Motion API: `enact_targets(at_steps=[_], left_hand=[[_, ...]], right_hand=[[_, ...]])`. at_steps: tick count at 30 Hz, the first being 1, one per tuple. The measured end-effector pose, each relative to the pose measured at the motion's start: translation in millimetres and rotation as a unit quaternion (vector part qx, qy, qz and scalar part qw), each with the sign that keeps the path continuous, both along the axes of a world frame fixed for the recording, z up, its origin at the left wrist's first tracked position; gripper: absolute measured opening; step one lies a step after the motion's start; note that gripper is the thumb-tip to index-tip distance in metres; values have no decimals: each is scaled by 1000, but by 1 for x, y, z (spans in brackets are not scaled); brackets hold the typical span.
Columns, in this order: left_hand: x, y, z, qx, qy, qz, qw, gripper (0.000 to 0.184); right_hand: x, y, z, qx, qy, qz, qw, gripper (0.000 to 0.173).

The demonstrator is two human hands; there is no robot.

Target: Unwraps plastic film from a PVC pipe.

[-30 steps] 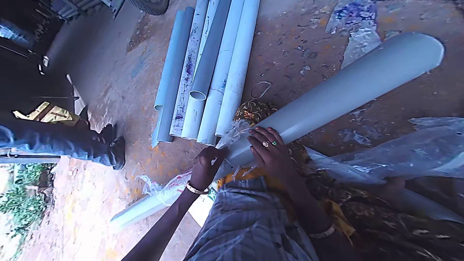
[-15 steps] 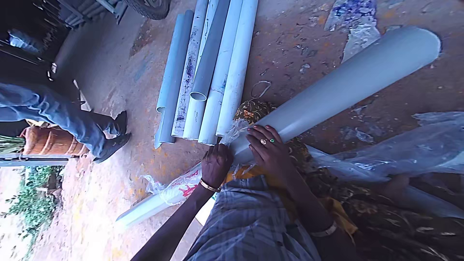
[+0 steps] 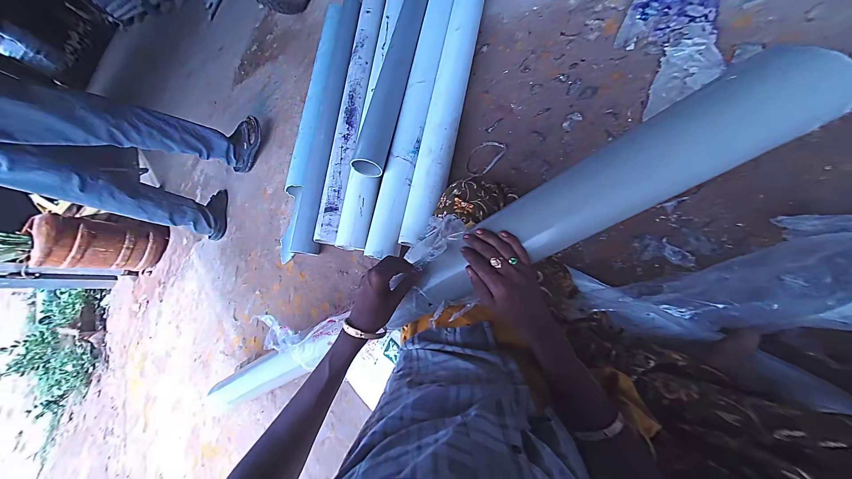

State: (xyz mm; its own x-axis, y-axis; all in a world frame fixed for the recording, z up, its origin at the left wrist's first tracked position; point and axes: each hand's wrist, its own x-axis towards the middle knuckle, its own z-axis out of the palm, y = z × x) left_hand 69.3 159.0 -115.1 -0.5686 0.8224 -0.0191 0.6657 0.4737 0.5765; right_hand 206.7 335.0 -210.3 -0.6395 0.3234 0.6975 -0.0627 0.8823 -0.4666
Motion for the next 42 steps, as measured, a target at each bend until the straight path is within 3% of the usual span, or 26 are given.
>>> enact_targets(at_steps=[2,6,12,19,24,27,32,35,39,42], left_hand=[[15,0,3,0,48,4,999,18],[28,9,15,-90,73,26,993,23],[7,30,35,-225,-16,24,974,27],[-1,31,24,-205,3,32,978,17],[-9,22,27,-172,-67,-3,983,27],[-5,25,29,-186,-46,-2,982,34],[-8,30,25,-190,-38,8,981,26],[-11,21,12,-144,-7,20,989,18],[-9,5,13,-69,-51,-2,996,19],[21,3,9,-46,37,24,998,20]], right_hand=[[0,0,0,-1,0,-1,1000,30],[0,0,0,0,4,-3,1000,29],[2,0,1,-2,0,4,1000,30],[0,-1,1,6,-1,2,1000,30],[2,-1,-1,8,11,-7,1000,29],[0,-1,-1,4,9,-3,1000,29],[0,-1,0,3,9,-6,1000,29],[0,-2,2,6,8,-4,1000,29],[1,0,-1,8,17,-5,1000,28],[-2,0,-2,5,21,-2,1000,29]])
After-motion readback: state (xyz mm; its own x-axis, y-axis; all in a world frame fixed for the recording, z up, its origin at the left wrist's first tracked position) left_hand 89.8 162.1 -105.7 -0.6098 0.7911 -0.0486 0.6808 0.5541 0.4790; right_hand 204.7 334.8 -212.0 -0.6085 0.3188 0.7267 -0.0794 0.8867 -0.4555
